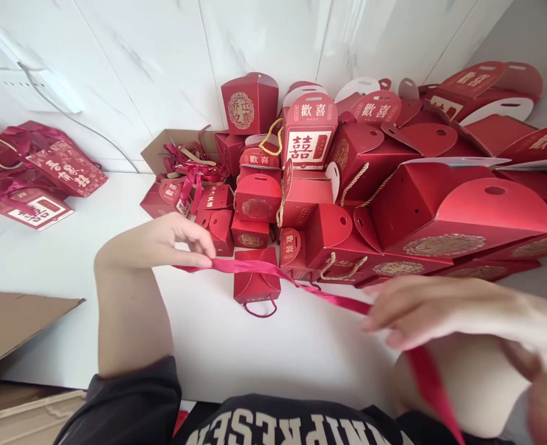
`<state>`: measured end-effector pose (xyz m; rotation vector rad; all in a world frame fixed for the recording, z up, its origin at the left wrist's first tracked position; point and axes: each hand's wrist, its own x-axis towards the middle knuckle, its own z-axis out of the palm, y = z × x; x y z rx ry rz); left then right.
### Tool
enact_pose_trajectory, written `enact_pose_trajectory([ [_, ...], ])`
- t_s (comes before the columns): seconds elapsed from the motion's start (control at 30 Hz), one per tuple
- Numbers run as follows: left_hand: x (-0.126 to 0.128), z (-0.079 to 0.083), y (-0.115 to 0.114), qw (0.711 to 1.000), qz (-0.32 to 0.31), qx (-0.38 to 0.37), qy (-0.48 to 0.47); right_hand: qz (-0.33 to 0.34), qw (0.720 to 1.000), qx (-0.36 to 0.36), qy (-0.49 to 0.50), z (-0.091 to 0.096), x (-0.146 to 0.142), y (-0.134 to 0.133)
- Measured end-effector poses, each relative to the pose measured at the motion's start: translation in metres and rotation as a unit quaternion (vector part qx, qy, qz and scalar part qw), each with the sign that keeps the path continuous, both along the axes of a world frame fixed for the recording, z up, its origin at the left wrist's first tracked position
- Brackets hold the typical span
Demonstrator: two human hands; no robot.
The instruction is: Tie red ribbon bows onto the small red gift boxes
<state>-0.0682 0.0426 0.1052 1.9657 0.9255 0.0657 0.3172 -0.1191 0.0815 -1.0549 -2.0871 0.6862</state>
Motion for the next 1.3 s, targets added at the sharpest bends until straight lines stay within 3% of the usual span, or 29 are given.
enact_pose_trajectory([
  [0.03,0.010,-0.001,-0.004,1.000,-0.009,0.003,-0.005,0.142,0.988,-0.057,0.024,0.003,-0.018,0.017],
  [0.07,0.021,-0.003,-0.008,1.000,-0.026,-0.001,-0.006,0.189,0.975,-0.105,0.059,0.003,-0.036,0.032],
  [0.17,0.053,-0.010,-0.022,0.999,-0.028,0.002,-0.042,0.036,0.971,-0.164,0.172,-0.007,-0.090,0.062],
  [0.27,0.065,-0.014,-0.029,0.998,0.018,0.031,-0.061,0.063,0.938,-0.267,0.212,-0.024,-0.115,0.072],
  [0.33,0.062,-0.012,-0.030,0.996,0.040,0.051,-0.061,0.066,0.922,-0.319,0.208,-0.031,-0.115,0.074],
  [0.4,0.057,-0.010,-0.028,0.995,0.049,0.073,-0.053,0.048,0.925,-0.329,0.181,-0.033,-0.108,0.074],
  [0.5,0.055,-0.015,-0.025,0.990,0.030,0.139,0.014,0.012,0.950,-0.286,0.124,-0.033,-0.098,0.071],
  [0.63,0.058,-0.039,-0.026,0.973,0.016,0.209,0.099,-0.035,0.971,-0.228,0.069,-0.036,-0.092,0.065],
  [0.8,0.051,-0.060,-0.029,0.983,-0.003,0.161,0.087,-0.044,0.952,-0.284,0.101,-0.046,-0.091,0.062],
  [1.1,0.044,-0.058,-0.026,0.988,-0.037,0.140,0.059,0.029,0.924,-0.325,0.197,-0.058,-0.095,0.057],
  [1.3,0.042,-0.059,-0.025,0.987,-0.049,0.143,0.063,0.024,0.928,-0.327,0.174,-0.057,-0.093,0.054],
])
